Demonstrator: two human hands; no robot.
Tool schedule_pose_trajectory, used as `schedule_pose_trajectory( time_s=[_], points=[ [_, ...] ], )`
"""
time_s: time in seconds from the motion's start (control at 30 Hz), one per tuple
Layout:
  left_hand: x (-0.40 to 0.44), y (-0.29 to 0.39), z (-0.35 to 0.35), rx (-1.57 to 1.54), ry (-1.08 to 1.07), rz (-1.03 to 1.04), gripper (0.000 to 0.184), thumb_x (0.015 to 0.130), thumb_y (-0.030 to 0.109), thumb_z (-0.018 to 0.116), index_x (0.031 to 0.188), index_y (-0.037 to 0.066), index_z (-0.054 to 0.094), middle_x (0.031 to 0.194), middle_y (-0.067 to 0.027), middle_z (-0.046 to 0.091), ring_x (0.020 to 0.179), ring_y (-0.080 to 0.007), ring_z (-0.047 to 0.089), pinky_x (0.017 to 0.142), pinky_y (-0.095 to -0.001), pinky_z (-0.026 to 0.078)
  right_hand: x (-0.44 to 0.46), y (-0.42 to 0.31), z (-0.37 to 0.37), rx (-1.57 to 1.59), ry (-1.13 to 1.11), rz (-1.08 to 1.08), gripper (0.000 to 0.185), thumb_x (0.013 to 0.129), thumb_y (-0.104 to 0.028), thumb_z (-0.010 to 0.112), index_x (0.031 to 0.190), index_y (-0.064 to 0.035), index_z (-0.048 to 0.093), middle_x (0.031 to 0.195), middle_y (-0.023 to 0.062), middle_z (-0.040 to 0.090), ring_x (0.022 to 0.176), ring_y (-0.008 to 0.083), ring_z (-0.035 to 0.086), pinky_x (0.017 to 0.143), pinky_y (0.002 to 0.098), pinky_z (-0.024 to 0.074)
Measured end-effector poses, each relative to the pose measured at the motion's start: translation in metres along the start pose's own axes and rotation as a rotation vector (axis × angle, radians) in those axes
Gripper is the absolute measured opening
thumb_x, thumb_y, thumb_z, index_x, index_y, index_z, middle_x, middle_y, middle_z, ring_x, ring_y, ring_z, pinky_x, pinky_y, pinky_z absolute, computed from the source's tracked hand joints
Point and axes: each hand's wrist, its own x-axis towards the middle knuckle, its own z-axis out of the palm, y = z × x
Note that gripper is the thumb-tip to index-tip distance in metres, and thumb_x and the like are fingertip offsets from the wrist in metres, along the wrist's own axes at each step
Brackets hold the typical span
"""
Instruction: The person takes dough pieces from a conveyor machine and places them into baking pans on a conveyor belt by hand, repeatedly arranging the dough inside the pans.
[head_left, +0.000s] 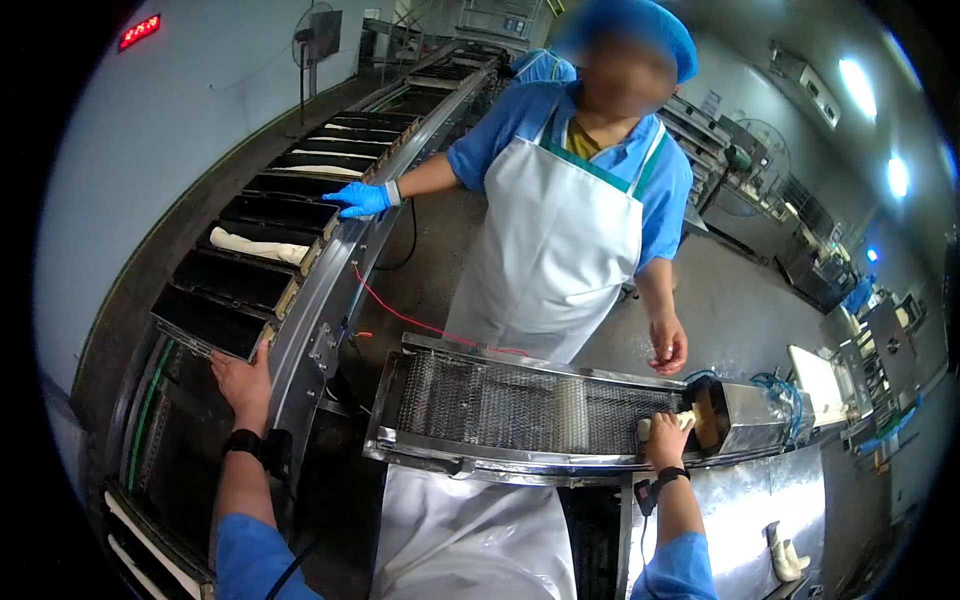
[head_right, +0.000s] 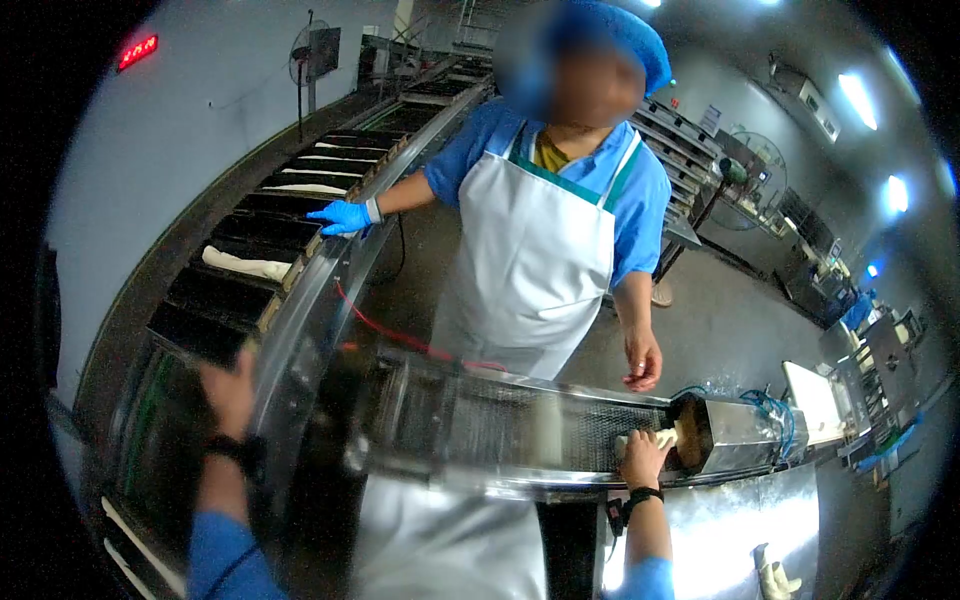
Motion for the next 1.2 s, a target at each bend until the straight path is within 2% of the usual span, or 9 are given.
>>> schedule_pose_trajectory(
  time_s=[0.17, 0.27, 0.33, 0.47, 0.53, 0.67, 0.8, 0.97, 1.2],
  points=[
    [-0.009, 0.003, -0.020, -0.089, 0.019, 0.026, 0.105, 0.081, 0.063, 0.059, 0.131, -0.024, 0.029, 0.138, -0.0396, 0.033, 0.131, -0.0446, 0.034, 0.113, -0.0447, 0.026, -0.008, -0.014, -0.018, -0.032, -0.010, 0.018, 0.016, 0.078, -0.014, 0.061, 0.093, -0.0096, 0.062, 0.103, 0.0094, 0.061, 0.114, 0.0340, 0.048, 0.087, 0.0539, 0.0431],
    [-0.003, 0.000, -0.024, -0.084, -0.083, -0.075, 0.110, 0.081, 0.063, 0.059, 0.137, -0.022, 0.018, 0.145, -0.0364, 0.024, 0.137, -0.0419, 0.026, 0.114, -0.0445, 0.023, -0.008, -0.017, -0.020, 0.044, -0.049, -0.052, 0.028, 0.071, -0.022, 0.071, 0.095, -0.0088, 0.064, 0.105, 0.0143, 0.060, 0.105, 0.0365, 0.054, 0.086, 0.0476, 0.0464],
    [0.003, -0.003, -0.017, -0.030, -0.083, -0.067, 0.109, 0.082, 0.062, 0.058, 0.138, -0.021, 0.015, 0.146, -0.0357, 0.022, 0.139, -0.0411, 0.024, 0.115, -0.0443, 0.022, 0.000, -0.023, -0.035, 0.216, -0.060, -0.097, 0.032, 0.070, -0.020, 0.073, 0.098, -0.0060, 0.064, 0.101, 0.0184, 0.063, 0.093, 0.0376, 0.061, 0.080, 0.0452, 0.0506],
    [0.002, 0.002, -0.027, -0.099, -0.077, -0.061, 0.108, 0.084, 0.061, 0.056, 0.139, -0.021, 0.013, 0.147, -0.0355, 0.019, 0.140, -0.0407, 0.021, 0.115, -0.0441, 0.021, 0.037, -0.040, -0.114, 0.766, -0.078, -0.255, 0.036, 0.069, -0.013, 0.075, 0.101, -0.0014, 0.061, 0.087, 0.0082, 0.064, 0.074, 0.0225, 0.064, 0.065, 0.0345, 0.0518],
    [0.001, -0.003, -0.023, -0.049, -0.103, -0.030, 0.106, 0.085, 0.060, 0.054, 0.139, -0.020, 0.011, 0.147, -0.0354, 0.018, 0.140, -0.0408, 0.020, 0.115, -0.0441, 0.020, 0.034, -0.082, -0.187, 1.347, 0.033, -0.186, 0.036, 0.076, -0.011, 0.070, 0.107, 0.0002, 0.057, 0.085, 0.0044, 0.062, 0.073, 0.0175, 0.062, 0.063, 0.0334, 0.0520],
    [0.001, -0.006, -0.017, -0.085, -0.076, -0.021, 0.106, 0.085, 0.060, 0.055, 0.139, -0.020, 0.011, 0.147, -0.0364, 0.018, 0.140, -0.0410, 0.019, 0.115, -0.0446, 0.021, -0.007, -0.195, -0.326, 1.921, 0.013, -0.364, 0.032, 0.088, -0.019, 0.063, 0.114, -0.0013, 0.055, 0.097, 0.0098, 0.062, 0.090, 0.0219, 0.063, 0.078, 0.0348, 0.0539],
    [0.003, -0.009, -0.010, -0.104, -0.058, -0.024, 0.107, 0.084, 0.060, 0.056, 0.139, -0.020, 0.011, 0.146, -0.0373, 0.017, 0.140, -0.0420, 0.019, 0.115, -0.0447, 0.020, -0.002, -0.266, -0.348, 2.228, -0.623, -0.547, 0.062, 0.091, -0.024, 0.061, 0.140, -0.0001, 0.033, 0.132, 0.0233, 0.048, 0.118, 0.0351, 0.053, 0.098, 0.0453, 0.0463],
    [0.000, -0.009, -0.012, -0.079, -0.066, -0.031, 0.107, 0.084, 0.059, 0.057, 0.139, -0.020, 0.010, 0.146, -0.0379, 0.016, 0.140, -0.0430, 0.019, 0.114, -0.0455, 0.022, -0.031, -0.310, -0.343, 2.115, -0.784, -0.969, 0.081, 0.081, -0.018, 0.071, 0.146, 0.0002, 0.025, 0.144, 0.0236, 0.038, 0.131, 0.0337, 0.042, 0.108, 0.0477, 0.0351],
    [0.009, -0.018, -0.013, -0.077, -0.126, -0.040, 0.103, 0.086, 0.059, 0.055, 0.139, -0.020, 0.014, 0.146, -0.0364, 0.019, 0.140, -0.0428, 0.019, 0.116, -0.0468, 0.018, -0.048, -0.168, -0.158, 1.521, -0.355, -0.269, 0.052, 0.084, -0.010, 0.066, 0.130, 0.0053, 0.049, 0.134, 0.0199, 0.051, 0.123, 0.0284, 0.050, 0.101, 0.0391, 0.0434]
  ],
)
